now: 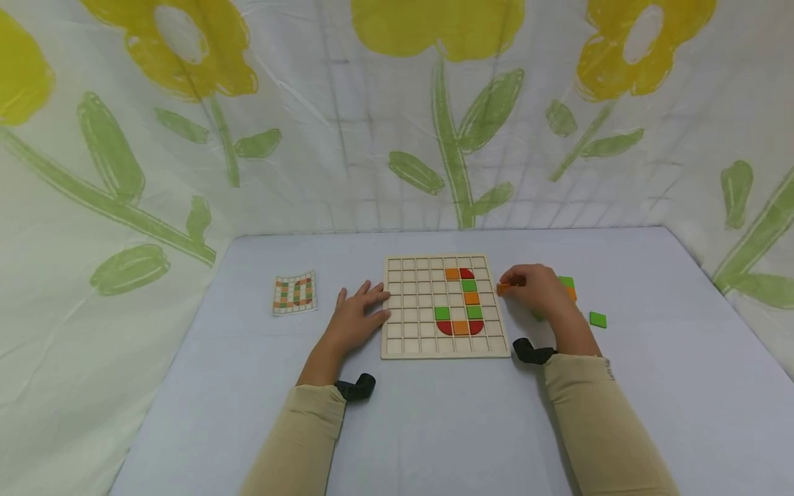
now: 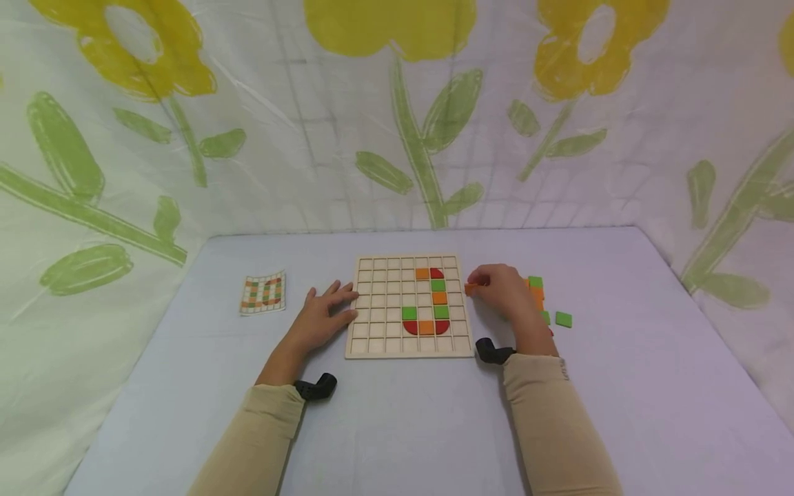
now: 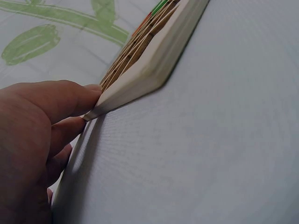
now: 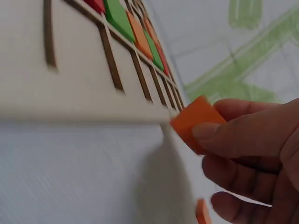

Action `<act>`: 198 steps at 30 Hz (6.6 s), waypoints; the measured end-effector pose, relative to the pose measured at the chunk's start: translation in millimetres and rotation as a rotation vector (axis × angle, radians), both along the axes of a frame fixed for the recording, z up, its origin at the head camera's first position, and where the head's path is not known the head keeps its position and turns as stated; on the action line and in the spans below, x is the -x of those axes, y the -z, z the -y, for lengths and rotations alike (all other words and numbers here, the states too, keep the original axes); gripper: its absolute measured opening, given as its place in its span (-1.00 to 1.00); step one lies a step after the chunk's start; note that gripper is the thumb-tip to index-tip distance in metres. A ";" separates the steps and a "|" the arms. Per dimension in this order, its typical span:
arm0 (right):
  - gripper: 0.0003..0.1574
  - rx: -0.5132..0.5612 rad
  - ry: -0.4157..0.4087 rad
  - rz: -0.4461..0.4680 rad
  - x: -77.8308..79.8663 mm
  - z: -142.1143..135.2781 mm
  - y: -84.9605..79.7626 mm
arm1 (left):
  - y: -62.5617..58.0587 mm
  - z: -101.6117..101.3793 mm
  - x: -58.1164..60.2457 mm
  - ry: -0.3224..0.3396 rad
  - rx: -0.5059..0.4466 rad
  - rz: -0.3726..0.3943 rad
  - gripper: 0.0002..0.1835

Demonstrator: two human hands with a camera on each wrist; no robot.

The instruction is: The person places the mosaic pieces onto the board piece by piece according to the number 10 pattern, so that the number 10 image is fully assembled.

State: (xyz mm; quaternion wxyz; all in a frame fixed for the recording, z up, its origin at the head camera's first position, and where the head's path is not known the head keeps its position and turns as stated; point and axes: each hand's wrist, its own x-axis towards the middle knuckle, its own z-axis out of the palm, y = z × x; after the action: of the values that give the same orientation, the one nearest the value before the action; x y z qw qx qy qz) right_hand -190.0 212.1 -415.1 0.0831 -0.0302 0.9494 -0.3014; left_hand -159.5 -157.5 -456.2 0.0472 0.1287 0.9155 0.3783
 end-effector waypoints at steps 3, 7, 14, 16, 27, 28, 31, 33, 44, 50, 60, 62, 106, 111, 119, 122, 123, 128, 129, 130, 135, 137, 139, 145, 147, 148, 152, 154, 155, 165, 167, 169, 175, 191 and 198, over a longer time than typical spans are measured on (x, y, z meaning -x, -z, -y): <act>-0.70 0.041 -0.014 -0.023 0.4 12.6 -1.8 | 0.7 -0.4 0.2 -0.001 0.002 -0.003 -0.52; -0.68 0.121 -0.027 -0.037 -0.9 28.8 -3.1 | 2.0 -1.4 0.0 0.002 -0.007 -0.006 -0.53; -0.75 0.191 -0.121 -0.003 -0.5 58.2 1.3 | 4.6 -4.8 0.7 0.008 0.004 -0.006 -0.53; -0.73 0.198 -0.146 -0.003 0.5 66.0 1.9 | 4.9 -5.5 0.5 0.003 0.002 -0.006 -0.53; -0.82 0.104 -0.226 -0.018 0.6 84.9 5.9 | 4.0 -6.0 -0.2 -0.001 0.004 -0.006 -0.53; -0.81 0.094 -0.233 -0.024 1.0 85.5 6.5 | 3.5 -5.6 -0.4 -0.004 0.003 -0.005 -0.53; -0.79 0.073 -0.240 -0.012 2.5 87.4 9.0 | 2.1 -4.5 -1.2 -0.009 -0.002 -0.003 -0.53; -0.78 0.057 -0.249 -0.010 3.3 88.4 9.9 | 1.6 -3.7 -1.6 -0.013 -0.001 -0.002 -0.53; -0.80 0.014 -0.225 -0.033 2.9 89.2 6.9 | 0.7 -2.1 -1.9 -0.016 0.007 -0.009 -0.52; -0.71 0.038 -0.113 -0.025 6.4 54.1 -4.0 | 0.4 -2.0 -2.7 -0.006 0.000 -0.015 -0.52; -0.48 -0.031 0.019 0.038 3.7 -24.4 -10.1 | -2.7 -2.6 -4.5 -0.013 0.009 -0.008 -0.52; -0.45 -0.023 0.022 0.086 1.1 -35.8 -12.5 | -2.9 -2.4 -4.7 -0.015 0.009 -0.010 -0.52; -0.88 0.038 -0.320 -0.033 36.4 90.2 -5.2 | 0.5 0.5 -3.4 -0.005 0.001 -0.010 -0.53; -0.88 0.021 -0.292 -0.012 37.3 94.9 -1.4 | 0.3 0.1 -4.1 -0.007 -0.004 -0.015 -0.53; -0.78 -0.080 -0.305 0.020 39.7 98.3 -0.1 | -0.9 -0.1 -3.9 -0.004 0.009 -0.005 -0.53; -0.80 -0.101 -0.315 0.003 38.5 99.2 -1.0 | 0.1 0.0 -3.9 -0.006 0.014 -0.009 -0.53; -0.79 -0.100 -0.310 0.001 37.3 98.8 -1.8 | 0.2 -0.1 -4.2 -0.008 0.014 -0.012 -0.53; -0.65 -0.082 -0.292 -0.010 24.8 84.1 -9.1 | 0.3 -0.1 -5.0 -0.011 0.013 -0.018 -0.53; -0.62 -0.085 -0.289 -0.017 21.2 77.9 -10.9 | 0.2 -0.2 -5.0 -0.011 0.011 -0.019 -0.54; -0.61 -0.095 -0.298 -0.035 17.9 70.6 -11.3 | -0.1 -0.3 -5.1 -0.011 0.012 -0.019 -0.54; -0.59 -0.178 -0.313 -0.124 -5.7 25.0 -12.0 | -1.1 -1.1 -5.0 -0.011 0.007 -0.019 -0.54; -0.58 -0.216 -0.313 -0.139 -17.9 5.0 -12.1 | -1.1 -1.5 -4.6 -0.006 0.012 -0.019 -0.54; -0.58 -0.247 -0.315 -0.138 -30.0 -14.9 -12.3 | -1.0 -1.7 -4.0 -0.001 0.016 -0.019 -0.54; -0.64 -0.269 -0.279 -0.041 -54.3 -63.7 -19.2 | -3.3 -1.8 -4.9 -0.006 0.016 -0.013 -0.53; -0.65 -0.275 -0.257 0.025 -58.2 -75.4 -20.6 | -3.8 -1.8 -5.3 -0.007 0.013 -0.011 -0.53; -0.65 -0.280 -0.250 0.058 -59.6 -79.9 -20.7 | -3.8 -1.7 -5.5 -0.006 0.012 -0.010 -0.53; -0.64 -0.303 -0.238 0.132 -63.0 -90.3 -18.4 | -3.1 -1.3 -5.6 -0.006 0.013 -0.006 -0.53; -0.67 -0.298 -0.242 0.125 -63.4 -91.4 -16.7 | -2.9 -1.3 -5.6 -0.010 0.013 -0.001 -0.53; -0.71 -0.288 -0.243 0.117 -63.4 -91.0 -16.0 | -2.8 -1.3 -5.5 -0.012 0.012 0.001 -0.53; -0.83 -0.158 -0.302 -0.004 -48.7 -65.7 -10.5 | -2.1 -1.6 -5.8 -0.008 0.005 -0.012 -0.53; -0.85 -0.133 -0.298 -0.054 -42.6 -55.4 -11.6 | -1.6 -1.3 -5.5 -0.009 0.006 -0.015 -0.53; -0.85 -0.103 -0.304 -0.095 -34.9 -44.0 -12.9 | -1.3 -1.0 -5.5 -0.010 0.007 -0.016 -0.53; -0.84 -0.007 -0.334 -0.163 -7.2 -6.4 -13.9 | -2.4 -1.4 -5.9 -0.011 -0.013 -0.008 -0.54; -0.77 0.155 -0.291 0.047 57.3 64.3 -17.0 | -0.8 -0.2 -3.8 -0.018 -0.005 -0.028 -0.55; -0.75 0.139 -0.290 0.049 67.9 83.0 -12.5 | -1.4 0.7 -3.7 -0.018 -0.006 -0.023 -0.55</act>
State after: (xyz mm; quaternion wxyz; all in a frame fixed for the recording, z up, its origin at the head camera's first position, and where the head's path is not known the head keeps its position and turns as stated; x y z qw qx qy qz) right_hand -257.9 129.2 -402.6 0.1468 -0.1650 0.9097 -0.3517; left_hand -155.8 -158.2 -454.8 0.0330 0.1248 0.9159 0.3802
